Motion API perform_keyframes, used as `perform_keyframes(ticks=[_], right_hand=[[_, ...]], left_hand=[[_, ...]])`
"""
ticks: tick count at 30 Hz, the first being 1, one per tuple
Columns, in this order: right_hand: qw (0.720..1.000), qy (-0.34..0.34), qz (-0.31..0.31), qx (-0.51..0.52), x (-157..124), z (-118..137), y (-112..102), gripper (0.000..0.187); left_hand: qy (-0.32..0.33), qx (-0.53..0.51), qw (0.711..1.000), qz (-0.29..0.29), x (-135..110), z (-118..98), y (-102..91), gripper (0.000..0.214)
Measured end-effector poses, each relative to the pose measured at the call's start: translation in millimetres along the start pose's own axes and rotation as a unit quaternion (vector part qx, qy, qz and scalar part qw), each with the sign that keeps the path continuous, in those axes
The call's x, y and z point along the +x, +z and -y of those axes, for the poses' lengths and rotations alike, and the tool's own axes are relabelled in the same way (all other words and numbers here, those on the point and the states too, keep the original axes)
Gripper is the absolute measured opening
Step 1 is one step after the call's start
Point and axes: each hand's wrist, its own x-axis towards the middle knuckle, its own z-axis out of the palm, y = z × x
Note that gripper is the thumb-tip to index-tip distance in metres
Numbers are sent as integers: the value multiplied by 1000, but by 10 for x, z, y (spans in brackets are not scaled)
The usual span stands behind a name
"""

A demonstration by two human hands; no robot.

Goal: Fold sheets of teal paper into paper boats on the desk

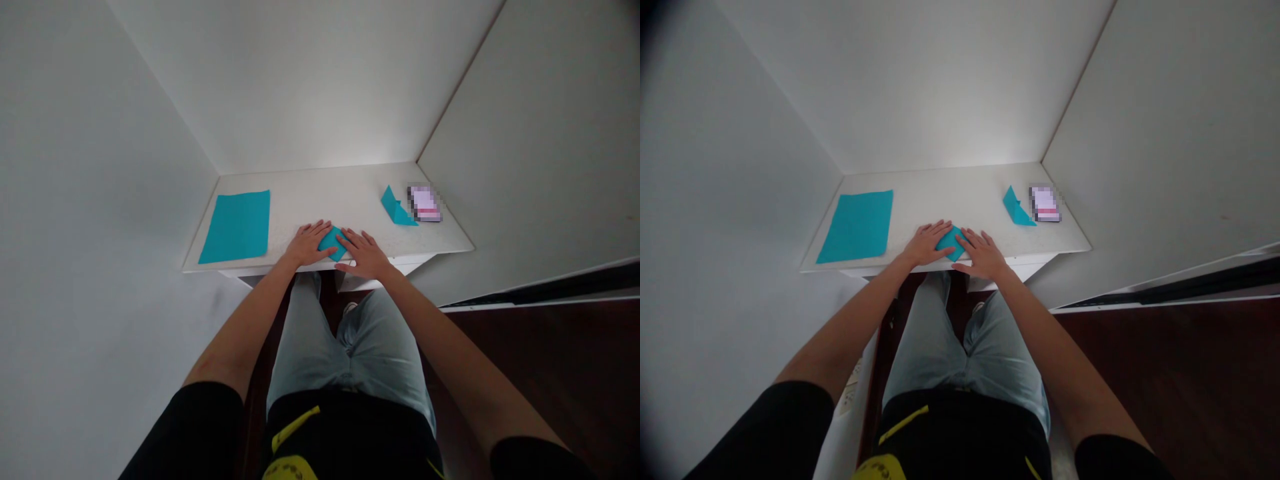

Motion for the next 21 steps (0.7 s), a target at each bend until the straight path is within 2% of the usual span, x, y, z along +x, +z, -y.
perform_keyframes(ticks=[3,8,14,19,21], right_hand=[[1000,-1,7,-7,0,7,-20,105],[1000,9,13,-9,6,18,-32,101],[1000,0,5,-2,6,6,-27,102],[1000,0,14,12,15,-13,-38,102],[1000,0,16,15,17,-21,-46,98]], left_hand=[[-7,9,1000,-4,6,1,26,76],[-7,-1,1000,-2,-11,-24,35,76],[-43,-22,999,-17,-14,-114,69,74],[10,-43,998,-35,-109,-111,35,61],[35,-60,997,-35,-184,-59,16,68]])
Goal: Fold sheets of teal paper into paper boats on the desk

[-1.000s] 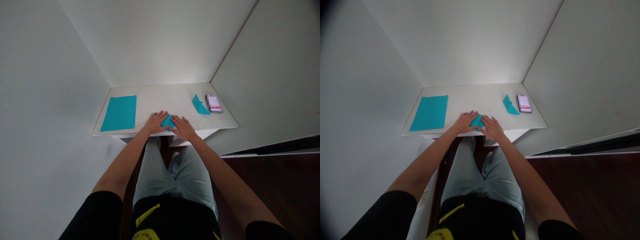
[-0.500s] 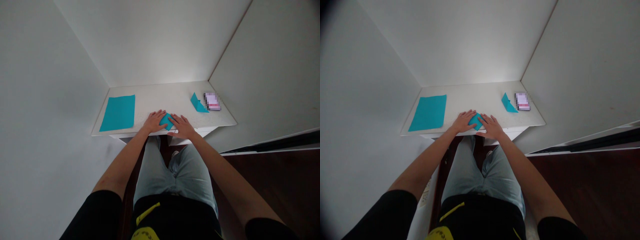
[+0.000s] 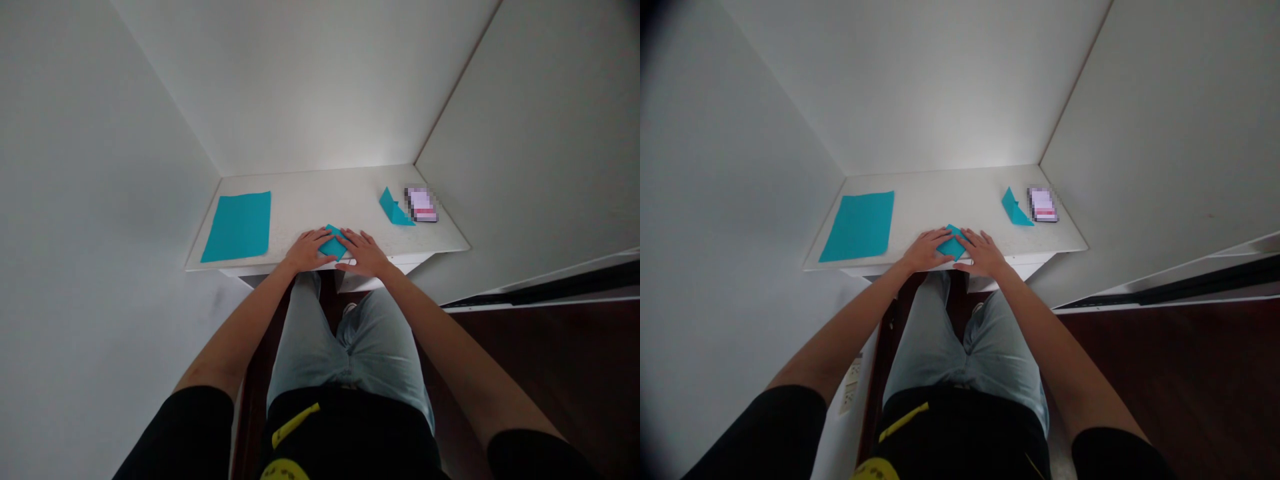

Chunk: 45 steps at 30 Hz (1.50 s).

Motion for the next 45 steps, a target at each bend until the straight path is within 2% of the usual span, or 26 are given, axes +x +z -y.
perform_keyframes(ticks=[3,11,18,25,30,35,38,41,45], right_hand=[[1000,-2,1,12,-4,-16,-13,93],[998,8,0,63,12,-79,-38,74],[995,14,-3,98,28,-131,-35,65],[991,56,-24,120,90,-93,-8,47],[985,104,-51,130,152,-76,7,46],[978,100,-101,151,169,-52,5,54],[980,103,-107,135,162,-5,3,52],[983,113,-105,96,155,41,3,45],[987,104,-101,75,134,76,1,48]], left_hand=[[9,-33,999,-3,-106,94,-27,84],[-11,-79,996,-34,-114,178,-2,56],[-6,-80,996,-26,-133,154,-42,69],[-6,-80,996,-30,-83,163,-38,42],[-29,-115,991,-58,-30,180,15,37],[-97,-127,984,-77,-22,165,31,47],[-107,-103,986,-80,-30,133,6,59],[-85,-38,994,-64,-47,87,-8,56],[-54,27,998,-30,-70,32,9,53]])
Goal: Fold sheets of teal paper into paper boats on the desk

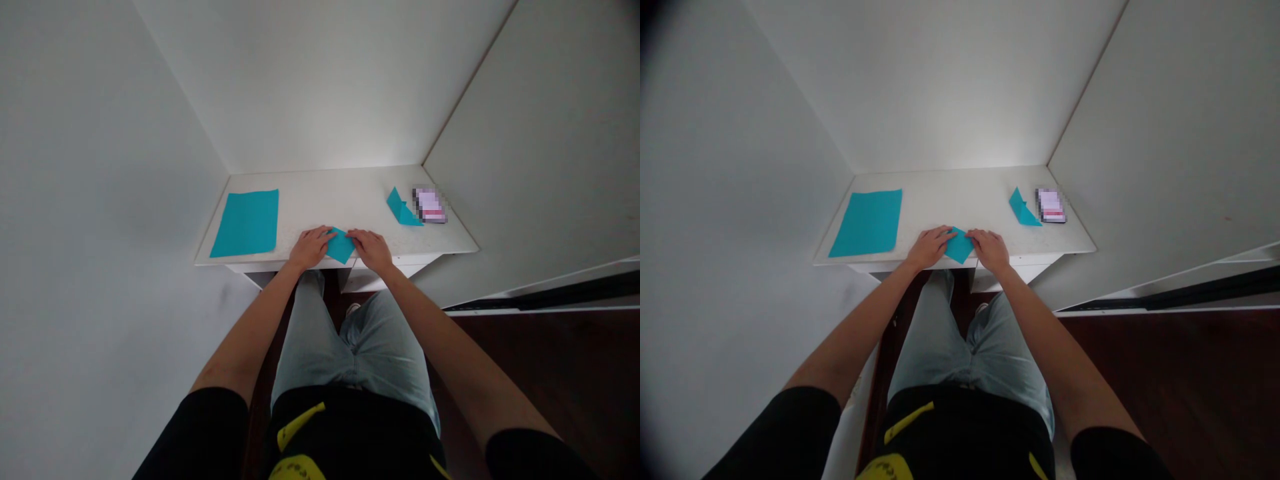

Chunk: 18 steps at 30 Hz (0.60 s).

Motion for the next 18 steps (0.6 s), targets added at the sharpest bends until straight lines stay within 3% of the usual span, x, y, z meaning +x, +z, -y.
perform_keyframes(ticks=[11,18], right_hand=[[988,-119,67,-74,-216,252,110,65],[988,-124,53,-73,-260,-31,18,68]], left_hand=[[4,14,1000,14,14,4,26,54],[-7,-2,1000,20,20,-5,21,53]])
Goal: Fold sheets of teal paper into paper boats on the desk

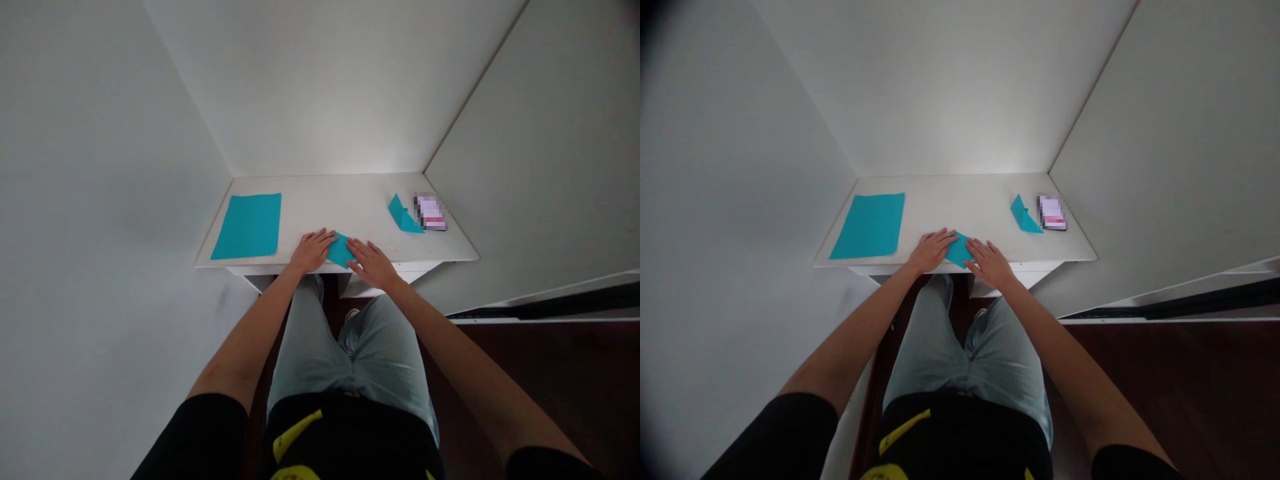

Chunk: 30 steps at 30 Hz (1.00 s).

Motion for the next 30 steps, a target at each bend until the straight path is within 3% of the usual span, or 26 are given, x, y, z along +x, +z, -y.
perform_keyframes(ticks=[5,13,17,20,22,24,30], right_hand=[[1000,-15,-4,12,-89,-197,-39,76],[999,-21,-5,32,-72,-271,50,84],[999,-14,-14,41,-66,-257,43,84],[999,-5,-10,45,-52,-234,4,83],[999,0,-3,43,-42,-222,-28,82],[999,5,1,45,-40,-216,-59,81],[994,13,-11,111,-55,-222,-93,61]], left_hand=[[-14,-41,999,-9,19,18,-21,50],[-57,-52,996,-42,-156,295,-77,41],[-6,-40,997,-68,-306,154,-76,50],[48,-19,998,-48,-337,-24,-49,74],[50,-10,998,-27,-323,-100,-31,86],[34,-13,999,-24,-303,-128,-13,81],[3,-88,993,-84,-293,-98,37,35]])
